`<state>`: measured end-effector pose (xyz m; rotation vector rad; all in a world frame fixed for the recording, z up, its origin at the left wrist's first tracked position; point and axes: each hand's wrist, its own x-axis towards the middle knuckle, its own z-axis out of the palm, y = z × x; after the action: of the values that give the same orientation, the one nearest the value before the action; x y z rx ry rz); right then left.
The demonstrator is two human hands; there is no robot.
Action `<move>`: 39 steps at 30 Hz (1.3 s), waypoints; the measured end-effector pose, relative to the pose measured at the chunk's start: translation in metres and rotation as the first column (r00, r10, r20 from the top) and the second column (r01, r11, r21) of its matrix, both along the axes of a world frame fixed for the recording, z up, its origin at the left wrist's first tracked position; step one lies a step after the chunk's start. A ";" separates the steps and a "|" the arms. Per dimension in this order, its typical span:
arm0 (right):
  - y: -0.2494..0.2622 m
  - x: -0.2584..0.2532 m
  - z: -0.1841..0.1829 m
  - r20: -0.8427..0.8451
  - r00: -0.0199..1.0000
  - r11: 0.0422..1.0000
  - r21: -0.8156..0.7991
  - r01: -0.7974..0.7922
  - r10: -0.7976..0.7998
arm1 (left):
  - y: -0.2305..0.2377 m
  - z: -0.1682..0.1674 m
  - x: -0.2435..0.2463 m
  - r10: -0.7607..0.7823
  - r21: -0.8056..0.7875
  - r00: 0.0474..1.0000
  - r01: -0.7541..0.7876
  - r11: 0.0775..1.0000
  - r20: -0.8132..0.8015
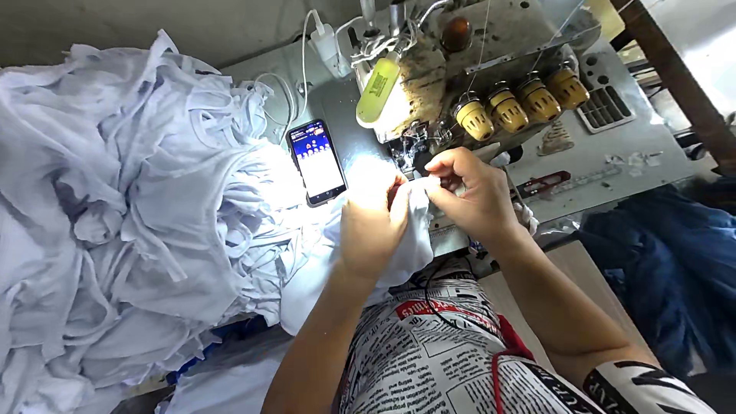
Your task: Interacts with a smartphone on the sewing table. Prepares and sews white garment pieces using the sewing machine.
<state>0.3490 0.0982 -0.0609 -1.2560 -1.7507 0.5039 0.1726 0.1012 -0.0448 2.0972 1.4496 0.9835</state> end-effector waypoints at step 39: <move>-0.006 -0.011 -0.013 0.177 0.970 0.986 0.035 0.162 -0.166 | 0.036 0.004 -0.001 0.085 0.039 0.980 -0.080 0.996 -0.180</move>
<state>0.3375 0.0920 -0.0738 -1.4552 -1.7750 0.2829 0.1718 0.1371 -0.0404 2.2144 1.6311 0.8695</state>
